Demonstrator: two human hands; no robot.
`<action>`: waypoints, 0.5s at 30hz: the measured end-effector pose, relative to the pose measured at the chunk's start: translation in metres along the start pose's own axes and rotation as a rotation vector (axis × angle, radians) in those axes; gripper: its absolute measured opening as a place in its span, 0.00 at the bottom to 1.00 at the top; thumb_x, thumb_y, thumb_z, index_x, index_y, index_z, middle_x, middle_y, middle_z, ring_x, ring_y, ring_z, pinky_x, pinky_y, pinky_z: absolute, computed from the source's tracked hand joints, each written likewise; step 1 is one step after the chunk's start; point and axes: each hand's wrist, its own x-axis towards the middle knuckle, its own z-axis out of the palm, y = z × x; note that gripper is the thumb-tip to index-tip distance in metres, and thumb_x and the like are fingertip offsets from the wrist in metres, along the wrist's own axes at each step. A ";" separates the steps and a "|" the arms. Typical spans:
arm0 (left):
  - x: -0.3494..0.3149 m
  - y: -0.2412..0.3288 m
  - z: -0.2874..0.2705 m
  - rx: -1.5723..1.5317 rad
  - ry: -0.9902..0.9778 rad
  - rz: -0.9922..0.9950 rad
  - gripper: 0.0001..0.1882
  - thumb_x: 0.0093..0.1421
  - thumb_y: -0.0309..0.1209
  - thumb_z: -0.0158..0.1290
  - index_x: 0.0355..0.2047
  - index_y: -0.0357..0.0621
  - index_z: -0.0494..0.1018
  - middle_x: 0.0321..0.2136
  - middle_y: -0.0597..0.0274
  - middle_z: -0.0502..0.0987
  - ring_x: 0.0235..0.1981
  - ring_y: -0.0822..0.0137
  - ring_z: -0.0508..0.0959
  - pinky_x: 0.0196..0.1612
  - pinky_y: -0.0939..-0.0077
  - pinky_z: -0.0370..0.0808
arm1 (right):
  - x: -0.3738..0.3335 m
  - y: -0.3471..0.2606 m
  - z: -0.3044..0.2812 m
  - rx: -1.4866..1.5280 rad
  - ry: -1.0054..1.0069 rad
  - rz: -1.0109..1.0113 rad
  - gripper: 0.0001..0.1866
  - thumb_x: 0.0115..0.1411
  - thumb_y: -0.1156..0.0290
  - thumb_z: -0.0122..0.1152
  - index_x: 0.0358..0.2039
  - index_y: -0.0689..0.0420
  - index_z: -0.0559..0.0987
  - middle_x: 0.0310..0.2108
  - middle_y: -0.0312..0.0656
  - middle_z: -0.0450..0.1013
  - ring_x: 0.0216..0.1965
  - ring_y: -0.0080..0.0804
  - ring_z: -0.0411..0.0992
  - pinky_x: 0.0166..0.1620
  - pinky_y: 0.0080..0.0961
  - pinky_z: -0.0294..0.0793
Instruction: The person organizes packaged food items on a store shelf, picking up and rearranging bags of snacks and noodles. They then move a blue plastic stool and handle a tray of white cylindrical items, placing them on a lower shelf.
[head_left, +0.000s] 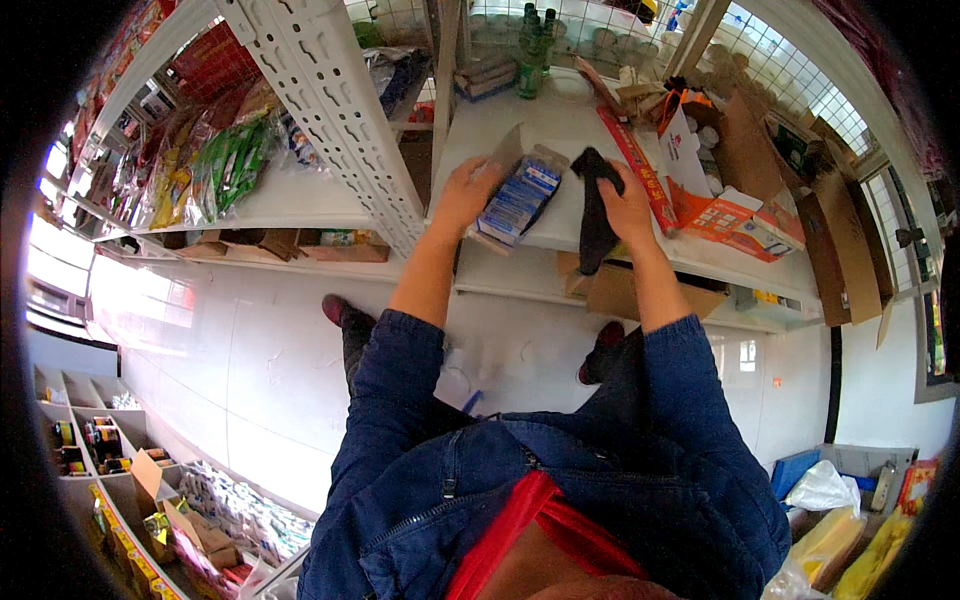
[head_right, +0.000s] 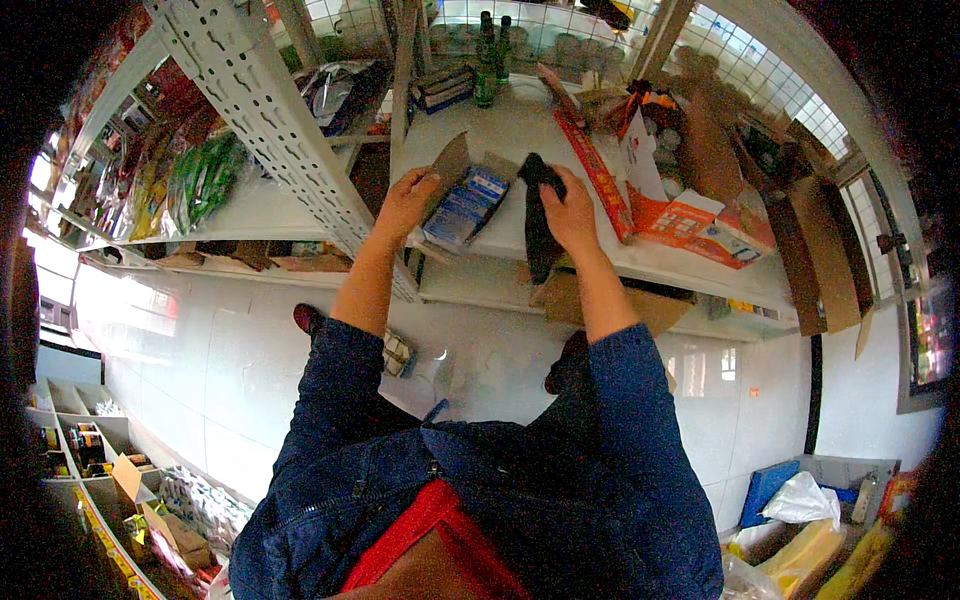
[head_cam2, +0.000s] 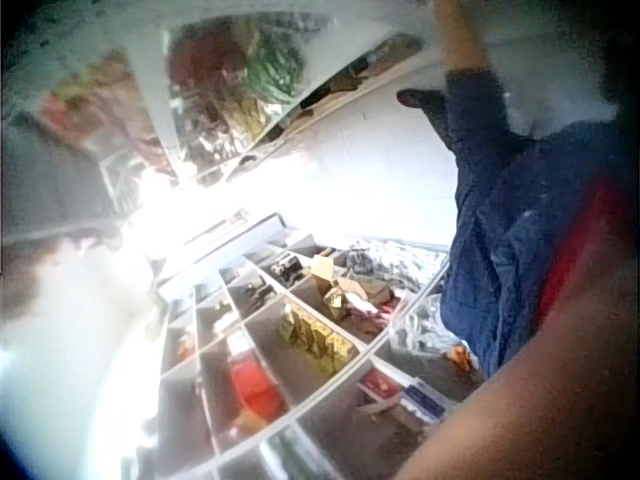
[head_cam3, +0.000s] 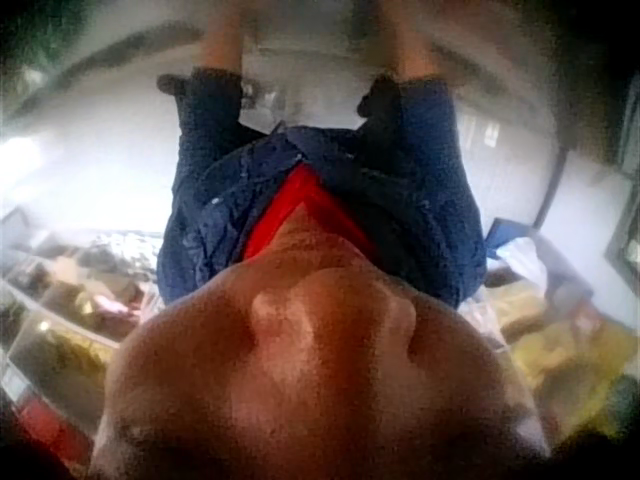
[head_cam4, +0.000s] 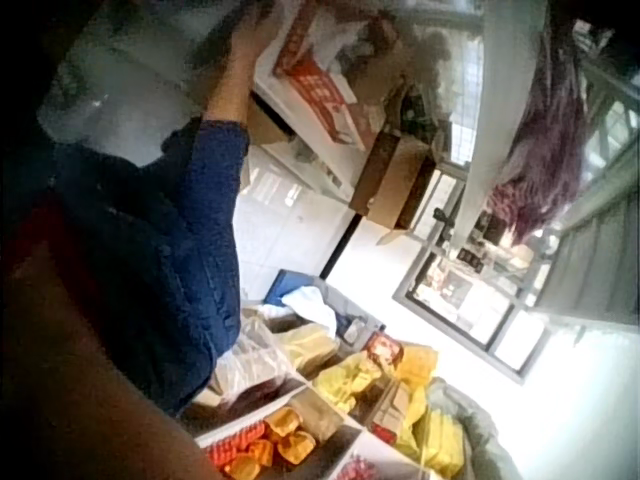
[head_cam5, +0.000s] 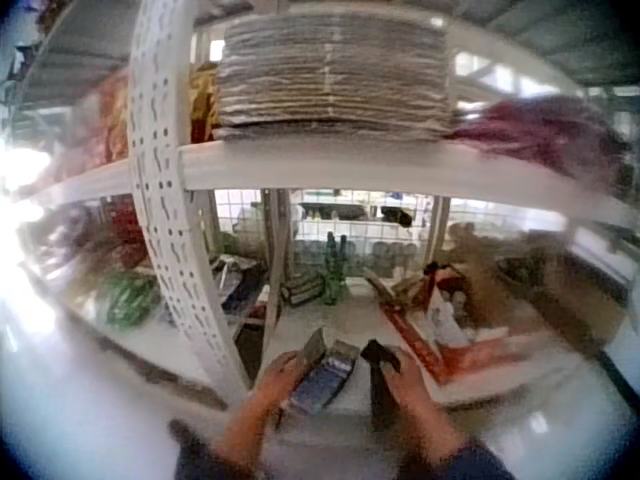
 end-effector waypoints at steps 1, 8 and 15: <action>-0.004 0.006 0.001 0.088 0.055 0.055 0.21 0.54 0.39 0.50 0.43 0.36 0.70 0.40 0.42 0.72 0.46 0.48 0.70 0.48 0.66 0.66 | 0.014 -0.003 0.005 -0.084 -0.008 -0.053 0.17 0.55 0.71 0.53 0.47 0.55 0.71 0.40 0.52 0.70 0.42 0.44 0.67 0.46 0.34 0.65; -0.015 0.013 0.025 0.566 0.239 0.271 0.15 0.58 0.34 0.45 0.43 0.40 0.68 0.42 0.45 0.68 0.40 0.45 0.72 0.42 0.58 0.70 | 0.098 0.022 0.056 -0.734 -0.669 -0.127 0.24 0.53 0.75 0.50 0.52 0.44 0.69 0.50 0.53 0.63 0.49 0.48 0.63 0.52 0.38 0.65; -0.017 -0.009 0.019 0.703 0.206 0.247 0.17 0.58 0.32 0.43 0.47 0.40 0.64 0.45 0.44 0.65 0.42 0.45 0.71 0.41 0.59 0.71 | 0.099 0.027 0.032 -0.768 -0.868 -0.134 0.27 0.52 0.79 0.49 0.53 0.42 0.68 0.50 0.50 0.63 0.51 0.47 0.62 0.54 0.37 0.63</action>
